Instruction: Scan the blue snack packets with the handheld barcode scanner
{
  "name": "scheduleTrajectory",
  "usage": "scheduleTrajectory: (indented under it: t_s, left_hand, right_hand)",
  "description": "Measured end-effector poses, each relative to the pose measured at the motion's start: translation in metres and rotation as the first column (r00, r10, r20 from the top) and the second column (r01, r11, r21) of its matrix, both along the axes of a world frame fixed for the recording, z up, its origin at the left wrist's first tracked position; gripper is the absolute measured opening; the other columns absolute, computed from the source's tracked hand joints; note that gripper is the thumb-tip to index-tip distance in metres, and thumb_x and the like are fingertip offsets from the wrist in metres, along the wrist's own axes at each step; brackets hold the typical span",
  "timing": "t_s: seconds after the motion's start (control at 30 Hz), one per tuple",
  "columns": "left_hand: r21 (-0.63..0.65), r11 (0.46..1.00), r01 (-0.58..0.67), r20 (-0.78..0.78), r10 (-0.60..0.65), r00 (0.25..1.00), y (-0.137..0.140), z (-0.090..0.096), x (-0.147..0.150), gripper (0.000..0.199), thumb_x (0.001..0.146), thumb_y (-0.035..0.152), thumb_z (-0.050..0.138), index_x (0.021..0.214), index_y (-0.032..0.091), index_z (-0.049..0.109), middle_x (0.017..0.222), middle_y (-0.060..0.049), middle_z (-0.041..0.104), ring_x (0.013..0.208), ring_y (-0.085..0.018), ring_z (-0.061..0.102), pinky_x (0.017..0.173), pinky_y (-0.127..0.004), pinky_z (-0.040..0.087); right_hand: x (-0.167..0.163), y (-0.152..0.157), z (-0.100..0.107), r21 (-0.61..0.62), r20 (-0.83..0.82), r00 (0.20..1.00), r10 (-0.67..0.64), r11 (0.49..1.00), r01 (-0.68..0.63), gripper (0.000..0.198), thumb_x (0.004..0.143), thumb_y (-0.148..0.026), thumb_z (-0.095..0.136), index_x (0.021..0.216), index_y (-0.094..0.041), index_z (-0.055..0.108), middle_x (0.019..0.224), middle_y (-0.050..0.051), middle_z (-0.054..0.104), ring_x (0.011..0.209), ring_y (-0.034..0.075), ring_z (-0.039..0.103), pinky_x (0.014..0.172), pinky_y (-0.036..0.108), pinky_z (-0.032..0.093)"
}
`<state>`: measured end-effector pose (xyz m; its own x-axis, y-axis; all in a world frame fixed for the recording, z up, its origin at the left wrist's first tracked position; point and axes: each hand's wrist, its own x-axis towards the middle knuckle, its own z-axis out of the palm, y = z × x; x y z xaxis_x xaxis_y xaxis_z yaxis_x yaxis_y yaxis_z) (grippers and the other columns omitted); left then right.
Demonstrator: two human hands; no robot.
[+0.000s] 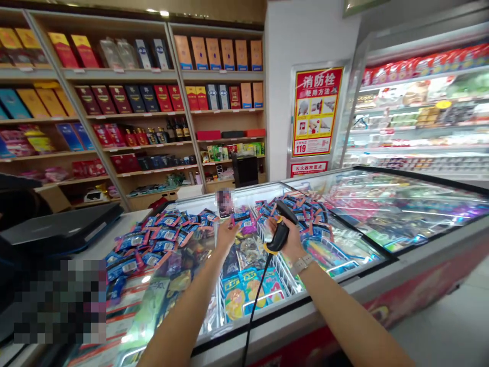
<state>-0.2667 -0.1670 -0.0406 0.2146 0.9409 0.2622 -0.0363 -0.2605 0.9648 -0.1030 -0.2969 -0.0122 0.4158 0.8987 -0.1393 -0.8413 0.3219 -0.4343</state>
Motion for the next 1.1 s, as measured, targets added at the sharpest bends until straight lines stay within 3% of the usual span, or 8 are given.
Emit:
scheduleTrajectory:
  t_s: [0.1, 0.2, 0.37, 0.47, 0.63, 0.77, 0.97, 1.1]
  left_hand:
    - [-0.065, 0.975, 0.213, 0.116, -0.204, 0.972, -0.008, 0.019, 0.075, 0.023, 0.062, 0.031, 0.078, 0.074, 0.015, 0.067, 0.071, -0.001, 0.069, 0.076, -0.021, 0.068, 0.081, -0.040, 0.059]
    - [-0.096, 0.956, 0.277, 0.113, -0.266, 0.957, -0.013, 0.035, 0.142, 0.017, 0.065, 0.025, 0.077, 0.073, 0.015, 0.065, 0.071, -0.002, 0.069, 0.077, -0.021, 0.069, 0.080, -0.039, 0.058]
    - [0.036, 0.985, 0.167, -0.251, -0.153, 0.956, -0.002, 0.045, 0.199, 0.008, 0.077, 0.024, 0.067, 0.079, 0.016, 0.068, 0.075, -0.004, 0.071, 0.082, -0.022, 0.068, 0.078, -0.035, 0.054]
    - [0.224, 0.971, 0.086, -0.537, 0.049, 0.842, 0.007, 0.045, 0.208, 0.020, 0.082, 0.029, 0.066, 0.098, 0.017, 0.070, 0.091, -0.007, 0.074, 0.091, -0.023, 0.067, 0.082, -0.032, 0.049]
    - [0.336, 0.936, 0.101, -0.653, 0.154, 0.741, 0.014, 0.038, 0.213, 0.042, 0.086, 0.035, 0.064, 0.127, 0.025, 0.062, 0.099, -0.006, 0.075, 0.099, -0.023, 0.066, 0.087, -0.032, 0.045]
    - [0.402, 0.904, 0.148, -0.612, 0.145, 0.777, 0.019, 0.032, 0.215, 0.029, 0.083, 0.033, 0.066, 0.111, 0.026, 0.073, 0.108, -0.007, 0.073, 0.109, -0.026, 0.062, 0.094, -0.035, 0.042]
    - [0.394, 0.906, 0.154, -0.498, 0.069, 0.865, 0.027, 0.030, 0.213, 0.027, 0.079, 0.027, 0.070, 0.106, 0.024, 0.075, 0.102, -0.008, 0.074, 0.099, -0.026, 0.064, 0.091, -0.037, 0.046]
    - [0.354, 0.927, 0.127, -0.348, 0.005, 0.937, 0.027, 0.036, 0.190, 0.028, 0.079, 0.022, 0.069, 0.106, 0.020, 0.074, 0.101, -0.009, 0.073, 0.092, -0.022, 0.067, 0.089, -0.037, 0.049]
  right_hand:
    - [0.047, -0.012, 0.005, 0.058, -0.052, 0.991, -0.124, 0.990, 0.127, 0.010, 0.085, -0.018, 0.053, 0.084, -0.017, 0.063, 0.083, 0.009, 0.076, 0.085, 0.018, 0.074, 0.075, 0.027, 0.061]
    - [0.087, -0.016, 0.010, 0.132, -0.088, 0.981, -0.176, 0.974, 0.186, 0.015, 0.089, -0.022, 0.048, 0.089, -0.019, 0.062, 0.094, 0.009, 0.076, 0.097, 0.018, 0.072, 0.080, 0.030, 0.061]
    - [0.128, -0.007, 0.003, 0.170, -0.137, 0.970, -0.201, 0.960, 0.223, 0.021, 0.094, -0.028, 0.044, 0.085, -0.020, 0.060, 0.098, 0.009, 0.075, 0.103, 0.018, 0.070, 0.080, 0.029, 0.060]
    - [0.138, 0.005, -0.009, 0.158, -0.139, 0.977, -0.164, 0.970, 0.186, 0.020, 0.094, -0.029, 0.045, 0.089, -0.018, 0.061, 0.098, 0.011, 0.075, 0.104, 0.018, 0.070, 0.079, 0.029, 0.060]
    - [0.142, 0.021, -0.026, 0.010, -0.168, 0.965, -0.202, 0.978, 0.207, 0.018, 0.091, -0.032, 0.051, 0.091, -0.017, 0.062, 0.094, 0.011, 0.075, 0.093, 0.018, 0.073, 0.077, 0.028, 0.061]
    - [0.144, 0.026, -0.032, -0.026, -0.154, 0.961, -0.230, 0.973, 0.229, 0.015, 0.089, -0.033, 0.056, 0.085, -0.019, 0.060, 0.089, 0.008, 0.075, 0.089, 0.016, 0.073, 0.076, 0.026, 0.061]
    - [0.145, 0.023, -0.030, -0.014, -0.164, 0.961, -0.223, 0.975, 0.224, 0.014, 0.087, -0.030, 0.057, 0.081, -0.019, 0.062, 0.090, 0.010, 0.076, 0.087, 0.017, 0.074, 0.075, 0.027, 0.061]
    - [0.138, 0.008, -0.020, 0.094, -0.152, 0.963, -0.222, 0.967, 0.238, 0.013, 0.087, -0.025, 0.052, 0.087, -0.019, 0.064, 0.094, 0.009, 0.076, 0.095, 0.017, 0.073, 0.080, 0.027, 0.060]
